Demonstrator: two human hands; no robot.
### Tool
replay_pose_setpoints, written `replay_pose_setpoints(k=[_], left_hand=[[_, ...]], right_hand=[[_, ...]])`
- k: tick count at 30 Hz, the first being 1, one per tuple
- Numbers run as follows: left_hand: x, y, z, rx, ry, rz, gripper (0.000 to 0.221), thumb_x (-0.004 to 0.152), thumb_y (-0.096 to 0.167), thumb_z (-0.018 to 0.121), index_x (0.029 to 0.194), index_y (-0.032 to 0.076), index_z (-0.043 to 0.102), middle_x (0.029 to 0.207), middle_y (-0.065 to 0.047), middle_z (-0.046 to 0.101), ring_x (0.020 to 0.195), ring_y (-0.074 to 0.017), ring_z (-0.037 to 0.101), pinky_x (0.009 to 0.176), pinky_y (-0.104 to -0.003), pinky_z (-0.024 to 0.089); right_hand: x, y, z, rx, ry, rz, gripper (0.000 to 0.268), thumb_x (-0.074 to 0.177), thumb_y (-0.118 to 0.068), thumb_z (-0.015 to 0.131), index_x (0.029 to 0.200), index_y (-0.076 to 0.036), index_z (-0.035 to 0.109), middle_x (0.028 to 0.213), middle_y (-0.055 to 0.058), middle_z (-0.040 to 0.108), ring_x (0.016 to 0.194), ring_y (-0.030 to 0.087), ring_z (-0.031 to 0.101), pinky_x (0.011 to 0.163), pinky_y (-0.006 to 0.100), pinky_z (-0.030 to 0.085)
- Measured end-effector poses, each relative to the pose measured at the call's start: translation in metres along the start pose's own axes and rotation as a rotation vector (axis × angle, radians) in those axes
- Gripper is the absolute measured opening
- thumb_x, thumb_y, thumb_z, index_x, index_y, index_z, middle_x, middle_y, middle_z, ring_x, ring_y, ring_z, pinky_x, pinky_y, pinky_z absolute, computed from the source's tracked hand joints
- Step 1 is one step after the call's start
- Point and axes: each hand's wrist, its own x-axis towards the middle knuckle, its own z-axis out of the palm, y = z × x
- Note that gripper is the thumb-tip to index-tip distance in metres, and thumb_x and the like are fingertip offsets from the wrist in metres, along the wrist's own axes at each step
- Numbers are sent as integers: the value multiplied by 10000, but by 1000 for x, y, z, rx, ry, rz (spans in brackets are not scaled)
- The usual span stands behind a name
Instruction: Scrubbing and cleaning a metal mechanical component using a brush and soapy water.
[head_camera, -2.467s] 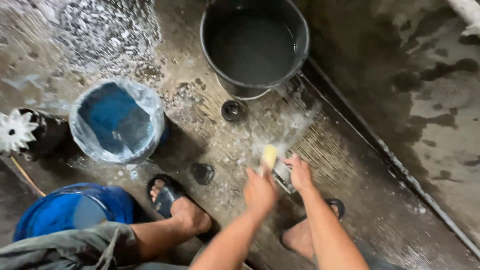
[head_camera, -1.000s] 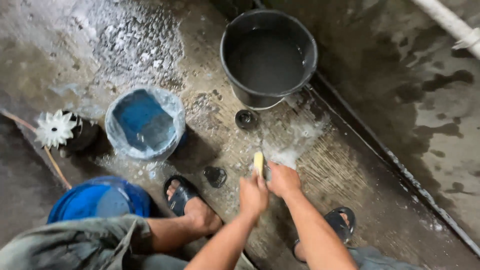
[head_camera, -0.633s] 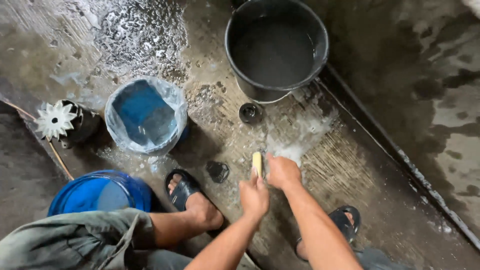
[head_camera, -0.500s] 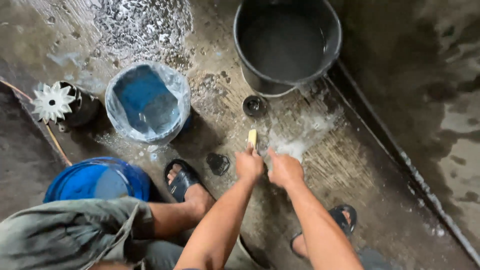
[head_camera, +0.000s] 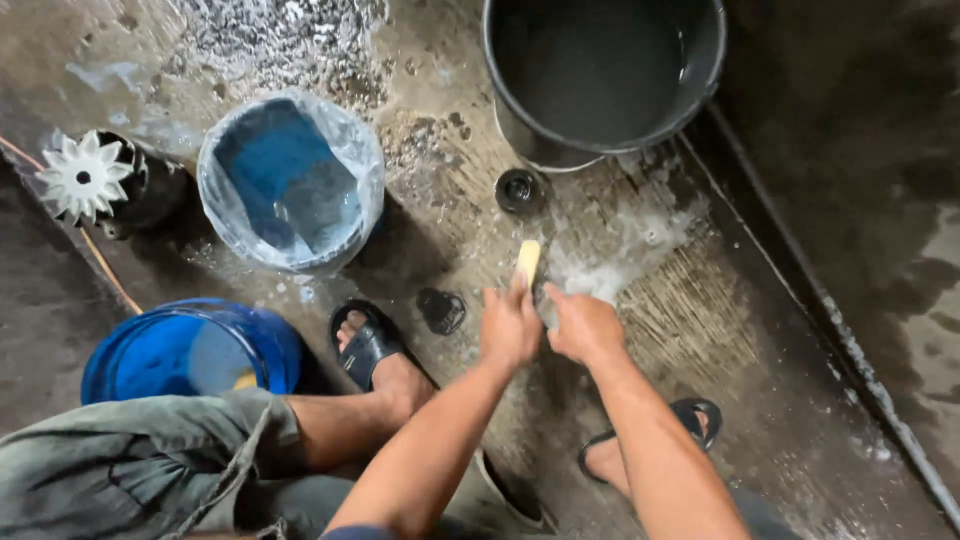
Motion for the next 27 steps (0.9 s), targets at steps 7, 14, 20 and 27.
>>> replay_pose_setpoints(k=[7, 14, 20, 27], left_hand=[[1, -1, -21, -78, -20, 4, 419, 980, 299, 531, 1272, 84, 741, 1016, -246, 581, 1006, -483, 651, 889, -484, 546], [-14, 0, -18, -264, -61, -121, 609, 1001, 504, 515, 1351, 12, 593, 1086, -252, 662, 1130, -438, 666, 980, -469, 532], [30, -9, 1, -111, 38, -49, 409, 957, 395, 606, 1251, 145, 742, 1010, -216, 673, 1044, -410, 697, 887, -483, 573], [-36, -10, -28, -364, -29, -58, 351, 997, 301, 583, 1121, -26, 544, 1220, -261, 699, 1184, -371, 666, 964, -471, 508]], right_hand=[[6, 2, 3, 11, 35, -7, 807, 810, -263, 642, 1577, -201, 398, 1062, 210, 745, 1066, 406, 708, 942, 597, 568], [4, -3, -15, -7, -3, 30, 767, 813, -315, 638, 1550, -270, 430, 1093, 174, 745, 1107, 375, 705, 983, 553, 562], [0, -9, -17, -7, -5, 16, 730, 823, -269, 617, 1536, -243, 463, 1058, 190, 751, 1077, 383, 714, 960, 562, 567], [7, -13, -32, 2, -44, 44, 657, 834, -288, 625, 1479, -205, 532, 1095, 219, 738, 1114, 405, 699, 990, 572, 548]])
